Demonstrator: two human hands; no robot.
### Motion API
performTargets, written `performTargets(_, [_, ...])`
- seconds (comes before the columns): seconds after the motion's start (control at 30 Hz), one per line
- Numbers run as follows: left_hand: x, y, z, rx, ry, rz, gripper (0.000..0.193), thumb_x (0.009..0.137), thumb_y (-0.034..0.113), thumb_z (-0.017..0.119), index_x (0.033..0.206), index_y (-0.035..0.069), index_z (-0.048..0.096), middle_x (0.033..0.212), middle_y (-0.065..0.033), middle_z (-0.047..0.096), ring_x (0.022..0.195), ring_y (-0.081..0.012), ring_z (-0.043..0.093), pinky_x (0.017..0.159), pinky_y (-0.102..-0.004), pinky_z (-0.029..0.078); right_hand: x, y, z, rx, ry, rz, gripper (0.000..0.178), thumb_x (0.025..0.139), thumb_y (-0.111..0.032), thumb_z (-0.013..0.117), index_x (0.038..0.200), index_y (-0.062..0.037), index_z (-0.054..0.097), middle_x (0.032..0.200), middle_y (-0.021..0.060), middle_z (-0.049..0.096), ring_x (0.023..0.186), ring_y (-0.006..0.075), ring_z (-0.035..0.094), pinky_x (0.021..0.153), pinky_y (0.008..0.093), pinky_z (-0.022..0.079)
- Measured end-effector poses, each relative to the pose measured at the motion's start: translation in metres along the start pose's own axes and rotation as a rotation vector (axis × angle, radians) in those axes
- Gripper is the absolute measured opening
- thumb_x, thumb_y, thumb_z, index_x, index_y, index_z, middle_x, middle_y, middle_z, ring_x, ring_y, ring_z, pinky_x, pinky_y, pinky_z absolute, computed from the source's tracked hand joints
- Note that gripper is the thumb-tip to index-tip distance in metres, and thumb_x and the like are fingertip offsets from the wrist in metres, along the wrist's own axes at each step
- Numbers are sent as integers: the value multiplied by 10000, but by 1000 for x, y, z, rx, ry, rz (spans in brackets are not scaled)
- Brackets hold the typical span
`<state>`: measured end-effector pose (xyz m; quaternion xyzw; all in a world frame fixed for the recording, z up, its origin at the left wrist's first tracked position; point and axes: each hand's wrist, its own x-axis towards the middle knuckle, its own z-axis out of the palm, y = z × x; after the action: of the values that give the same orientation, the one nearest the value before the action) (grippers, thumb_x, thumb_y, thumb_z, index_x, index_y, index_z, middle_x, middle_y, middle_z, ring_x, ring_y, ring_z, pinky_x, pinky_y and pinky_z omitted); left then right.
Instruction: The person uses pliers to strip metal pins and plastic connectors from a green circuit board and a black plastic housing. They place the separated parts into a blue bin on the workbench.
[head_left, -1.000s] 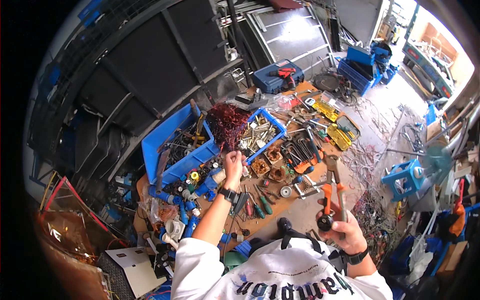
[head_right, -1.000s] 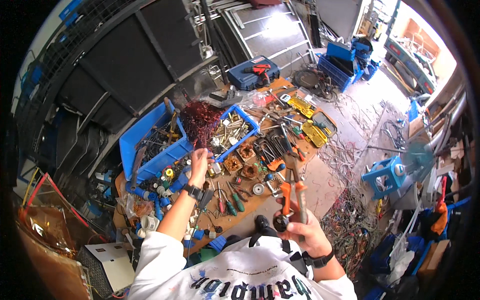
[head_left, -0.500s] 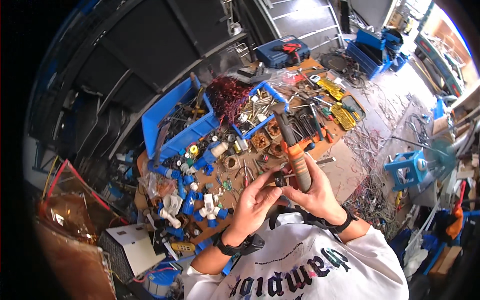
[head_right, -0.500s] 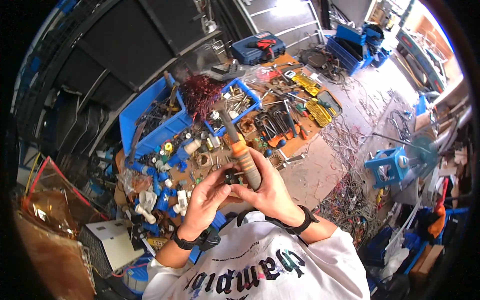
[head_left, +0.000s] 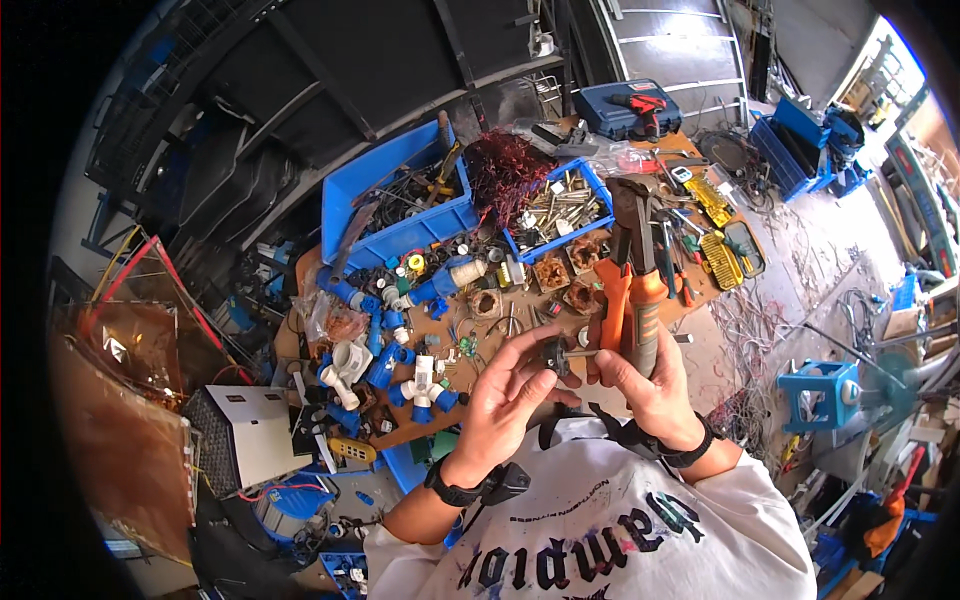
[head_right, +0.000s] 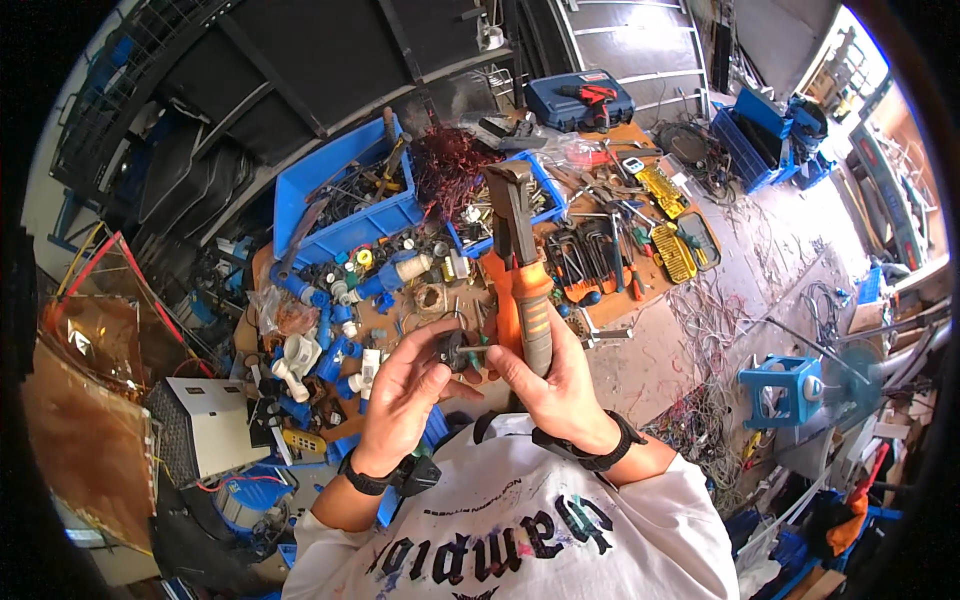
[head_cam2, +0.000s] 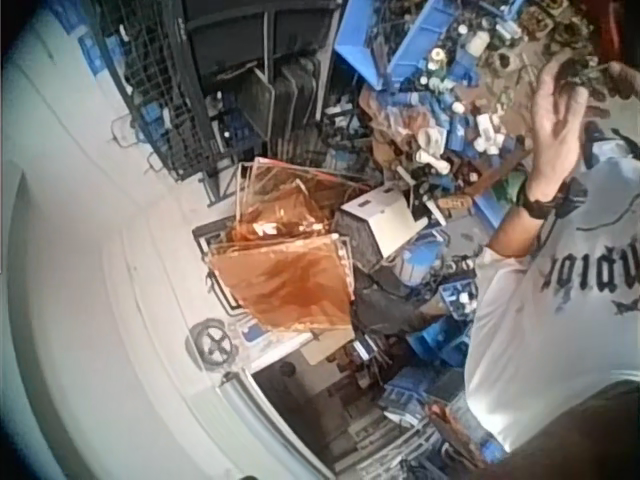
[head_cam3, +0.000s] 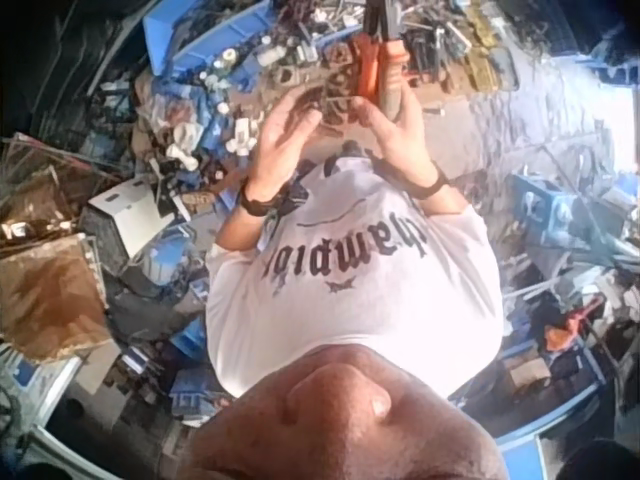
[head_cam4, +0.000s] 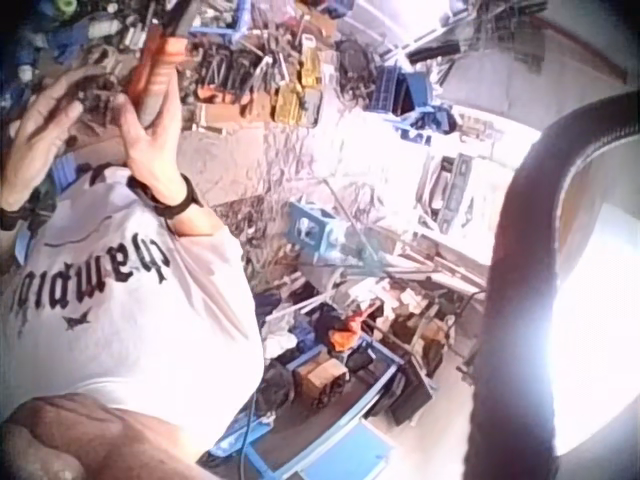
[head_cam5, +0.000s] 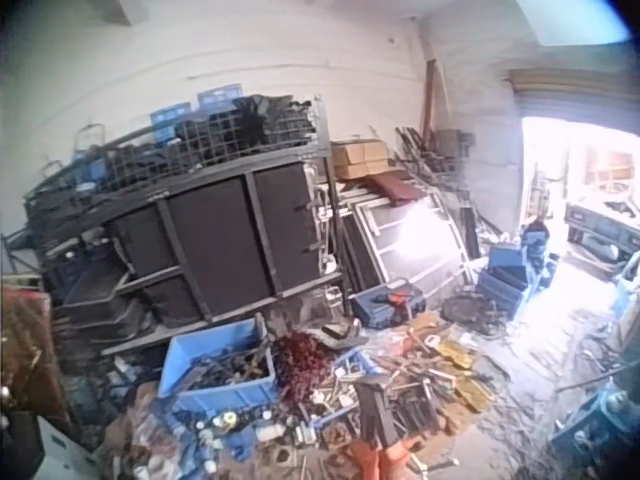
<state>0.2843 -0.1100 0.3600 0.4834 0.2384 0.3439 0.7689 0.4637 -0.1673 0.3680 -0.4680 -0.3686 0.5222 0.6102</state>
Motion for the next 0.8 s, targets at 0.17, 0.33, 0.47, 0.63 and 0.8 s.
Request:
performTargets(0.17, [-1,-1,8,108,24,17,474,978,83,566,1407,13,378,1143,-86,586,1006,-152,602,833,-309,547,2,-3,1,44,-57,-23,285,902,-6,605,1168,-16,504,987,32,601,819,103,592,736,266,502])
performTargets(0.33, [-2,2,13,111,13,19,469,962,61,590,1386,23,392,1108,-67,579,999,-124,592,803,-278,533,3,-4,-1,59,-86,6,274,908,-19,602,1161,-22,499,984,34,602,817,105,596,720,268,504])
performTargets(0.47, [-2,2,16,98,-4,6,469,950,57,610,1370,26,404,1094,-55,576,987,-115,587,780,-270,532,0,-3,-5,61,-72,2,259,909,-43,616,1144,-27,508,977,30,604,795,99,596,695,260,500])
performTargets(0.63, [-4,3,20,105,34,31,483,927,33,636,1357,25,417,1076,-48,574,933,-99,584,738,-249,531,-1,-2,-9,43,-49,-27,245,912,-63,628,1126,-33,514,961,23,608,761,96,599,644,240,491])
performTargets(0.8, [-5,4,24,128,43,25,478,913,32,653,1337,32,432,1058,-42,575,884,-81,577,699,-228,521,-4,1,-14,98,-67,-16,235,914,-57,623,1123,-41,515,957,24,604,739,97,597,613,233,476])
